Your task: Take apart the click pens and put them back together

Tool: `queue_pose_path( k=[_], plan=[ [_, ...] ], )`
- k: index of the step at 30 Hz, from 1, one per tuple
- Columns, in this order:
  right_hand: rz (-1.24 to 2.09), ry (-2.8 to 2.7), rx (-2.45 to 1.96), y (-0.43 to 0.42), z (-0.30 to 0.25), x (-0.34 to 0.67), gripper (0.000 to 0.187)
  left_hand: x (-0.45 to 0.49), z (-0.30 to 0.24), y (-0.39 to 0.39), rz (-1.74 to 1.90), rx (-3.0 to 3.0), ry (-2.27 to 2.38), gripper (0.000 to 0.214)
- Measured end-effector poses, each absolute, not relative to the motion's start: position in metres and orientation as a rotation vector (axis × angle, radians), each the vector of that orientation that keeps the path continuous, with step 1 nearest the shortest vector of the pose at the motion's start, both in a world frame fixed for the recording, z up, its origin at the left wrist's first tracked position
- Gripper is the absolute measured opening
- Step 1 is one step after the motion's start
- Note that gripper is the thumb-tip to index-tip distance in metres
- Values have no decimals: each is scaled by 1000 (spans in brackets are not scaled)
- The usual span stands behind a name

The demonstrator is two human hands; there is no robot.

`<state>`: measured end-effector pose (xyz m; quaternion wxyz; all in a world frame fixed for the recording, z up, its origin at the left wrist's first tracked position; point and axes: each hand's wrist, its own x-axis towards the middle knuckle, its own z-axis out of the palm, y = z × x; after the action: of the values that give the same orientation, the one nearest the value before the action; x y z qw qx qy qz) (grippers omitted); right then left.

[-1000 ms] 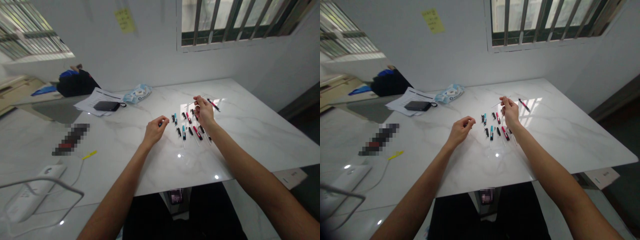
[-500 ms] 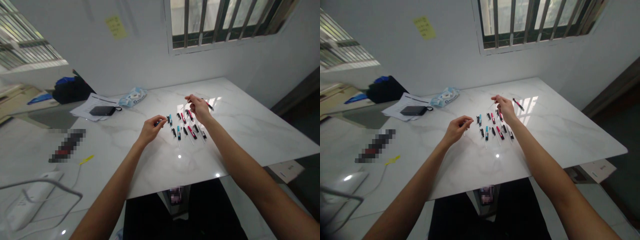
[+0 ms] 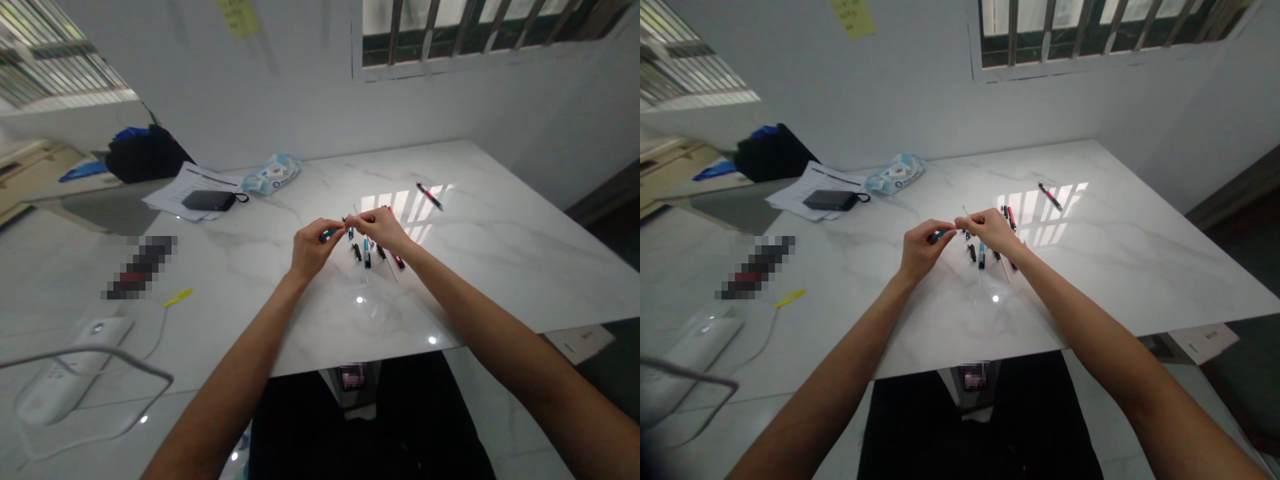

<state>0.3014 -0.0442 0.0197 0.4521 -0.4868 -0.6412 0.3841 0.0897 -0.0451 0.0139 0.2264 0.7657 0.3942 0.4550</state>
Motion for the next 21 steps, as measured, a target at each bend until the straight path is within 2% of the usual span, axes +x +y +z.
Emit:
queue_pose_path(
  k=[7, 16, 21],
  plan=[
    [1221, -1363, -1172, -45, 11, 303, 45, 91, 15, -54, 1147, 2334, 1242, 28],
    [1282, -1366, -1193, -55, 30, 301, 33, 95, 18, -58, 1216, 2218, 1255, 25],
    [1342, -1247, -1103, -52, 29, 299, 36, 99, 16, -57, 1214, 2009, 1297, 25]
  ],
)
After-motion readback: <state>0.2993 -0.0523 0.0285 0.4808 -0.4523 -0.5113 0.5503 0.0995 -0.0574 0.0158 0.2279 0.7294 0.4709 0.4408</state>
